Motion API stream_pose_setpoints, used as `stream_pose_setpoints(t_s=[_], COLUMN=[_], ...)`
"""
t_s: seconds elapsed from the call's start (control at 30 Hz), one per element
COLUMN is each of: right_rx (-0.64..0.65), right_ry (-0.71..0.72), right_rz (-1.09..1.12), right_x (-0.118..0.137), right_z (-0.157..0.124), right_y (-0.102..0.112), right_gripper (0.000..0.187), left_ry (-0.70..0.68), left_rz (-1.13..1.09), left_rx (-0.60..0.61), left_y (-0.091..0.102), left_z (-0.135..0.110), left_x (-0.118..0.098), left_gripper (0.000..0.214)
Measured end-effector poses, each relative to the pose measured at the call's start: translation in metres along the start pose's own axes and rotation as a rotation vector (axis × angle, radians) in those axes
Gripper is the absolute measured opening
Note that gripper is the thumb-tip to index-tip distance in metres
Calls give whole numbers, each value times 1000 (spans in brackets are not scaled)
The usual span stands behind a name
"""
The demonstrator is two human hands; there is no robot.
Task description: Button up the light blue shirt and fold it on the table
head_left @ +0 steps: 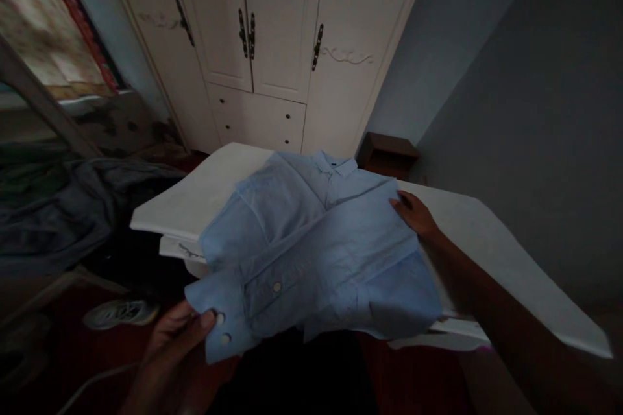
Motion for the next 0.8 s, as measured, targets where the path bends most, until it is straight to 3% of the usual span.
stream_pose_setpoints(t_s=[0.13, 0.27, 0.4, 0.6, 0.7, 0.8], right_rx=[-122, -160, -195, -165, -179, -195], right_ry=[-66, -106, -125, -138, -149, -128], right_rz=[124, 153, 134, 97, 109, 178], right_x=[6, 13, 16, 20, 20, 19], right_z=[-9, -15, -16, -16, -16, -15], right_y=[9, 14, 15, 15, 15, 14], right_gripper=[53, 38, 33, 24, 22, 27], left_ry=[65, 116, 11, -34, -6, 16], left_rz=[29, 104, 124, -90, -28, 115], left_rx=[92, 149, 185, 24, -23, -47], left_y=[-4, -6, -9, 5, 4, -3], left_z=[3, 10, 9, -2, 7, 22], left_x=[12, 38, 56, 43, 39, 50], left_gripper=[43, 38, 32, 45, 41, 37])
Point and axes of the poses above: each hand's wrist, its own z-axis towards the middle knuckle, its own y-axis out of the back of the hand, x = y × z, the point moved 3 cm from there along z, towards the middle knuckle, and after that the axes turned 1 degree about -x, right-handed, at the moved point
